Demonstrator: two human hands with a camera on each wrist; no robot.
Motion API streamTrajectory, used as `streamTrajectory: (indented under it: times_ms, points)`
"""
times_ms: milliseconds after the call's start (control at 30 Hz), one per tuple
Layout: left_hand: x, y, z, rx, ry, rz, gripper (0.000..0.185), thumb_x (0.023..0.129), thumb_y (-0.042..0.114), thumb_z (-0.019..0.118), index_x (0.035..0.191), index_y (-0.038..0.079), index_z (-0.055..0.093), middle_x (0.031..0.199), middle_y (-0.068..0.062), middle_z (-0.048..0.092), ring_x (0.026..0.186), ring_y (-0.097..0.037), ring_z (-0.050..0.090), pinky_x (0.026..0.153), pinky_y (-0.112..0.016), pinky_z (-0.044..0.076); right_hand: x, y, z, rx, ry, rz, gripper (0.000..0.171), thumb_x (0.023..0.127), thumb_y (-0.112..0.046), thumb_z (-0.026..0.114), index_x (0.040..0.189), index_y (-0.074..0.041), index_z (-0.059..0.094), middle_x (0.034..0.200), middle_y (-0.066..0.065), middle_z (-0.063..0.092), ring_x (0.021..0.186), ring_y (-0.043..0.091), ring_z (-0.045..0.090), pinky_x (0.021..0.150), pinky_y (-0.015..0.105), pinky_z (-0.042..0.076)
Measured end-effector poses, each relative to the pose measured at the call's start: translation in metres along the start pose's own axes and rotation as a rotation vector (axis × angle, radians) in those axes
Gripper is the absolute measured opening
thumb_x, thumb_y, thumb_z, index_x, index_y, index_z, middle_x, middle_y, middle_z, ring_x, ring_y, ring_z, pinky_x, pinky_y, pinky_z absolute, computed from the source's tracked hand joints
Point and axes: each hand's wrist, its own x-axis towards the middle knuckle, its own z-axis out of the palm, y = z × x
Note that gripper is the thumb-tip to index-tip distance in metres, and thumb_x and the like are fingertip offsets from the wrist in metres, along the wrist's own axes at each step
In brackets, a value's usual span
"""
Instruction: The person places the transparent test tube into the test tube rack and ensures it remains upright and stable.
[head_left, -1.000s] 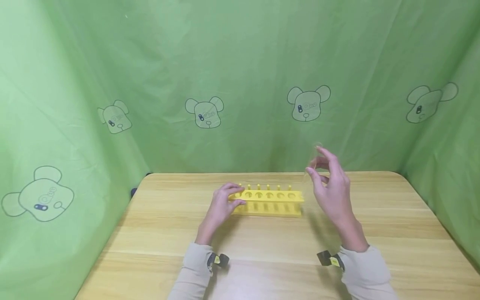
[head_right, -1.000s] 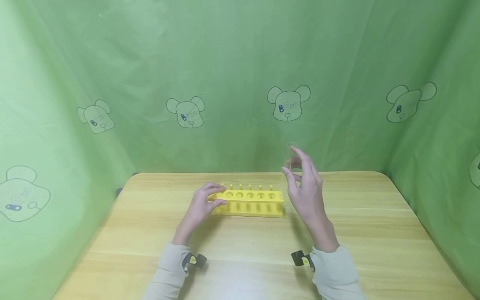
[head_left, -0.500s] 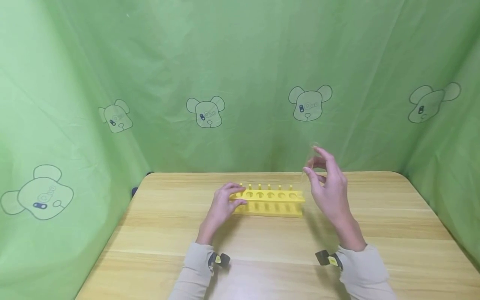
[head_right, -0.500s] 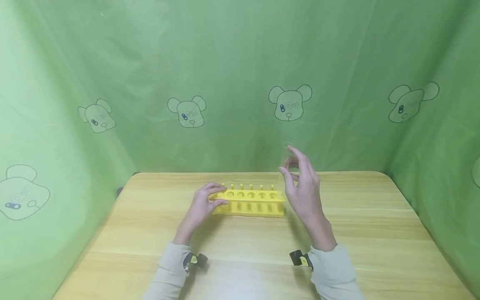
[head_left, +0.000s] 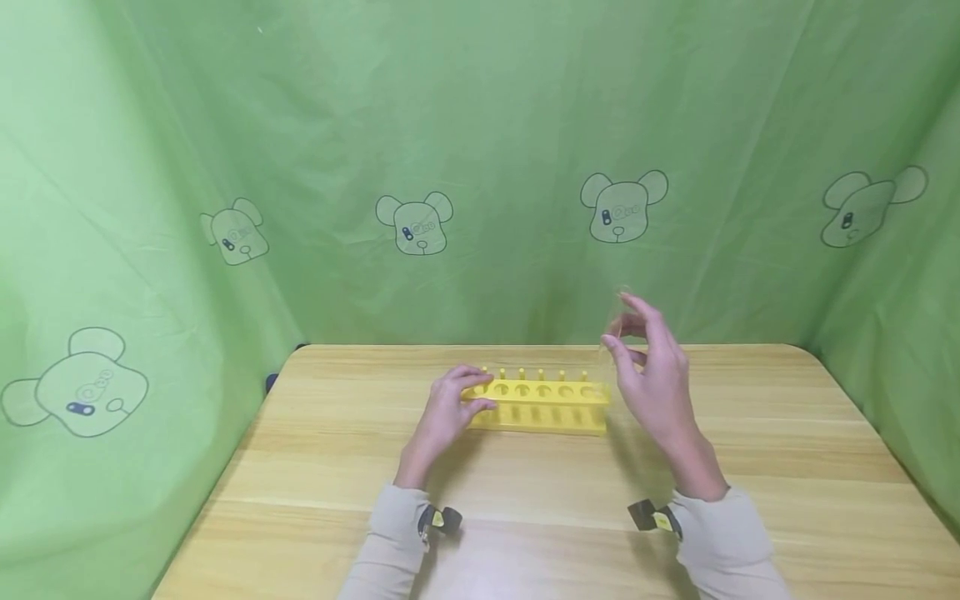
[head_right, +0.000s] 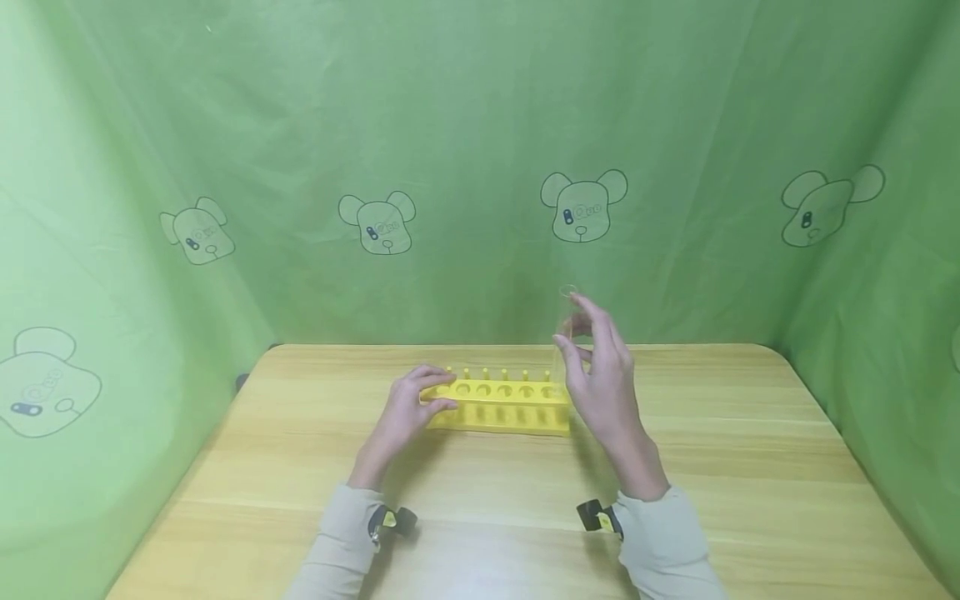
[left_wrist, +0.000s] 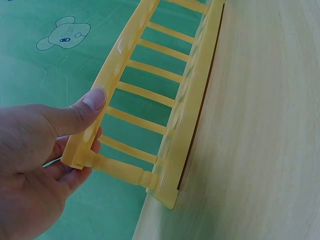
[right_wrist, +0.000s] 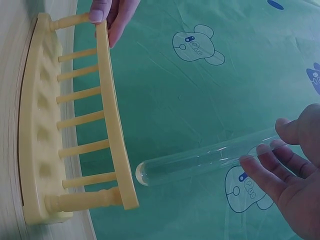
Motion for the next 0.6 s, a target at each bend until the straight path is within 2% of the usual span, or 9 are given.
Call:
streamTrajectory:
  times_ms: [600]
  points:
    - [0.0005,-0.0022,0.0006,0.002,0.004,0.012,0.044,0.079,0.007,0.087,0.119,-0.001,0.073,0.123,-0.017,0.069,0.117,-0.031,0.065,0.108,-0.04,0.051,0.0001,-0.0016,0.0074,0.019,-0.01,-0.018,0.066,0.089,0.014,0.069,0.149,-0.005,0.048,0.108,0.019,0.065,0.105,0.033,0.065,0.084,0.01,0.055]
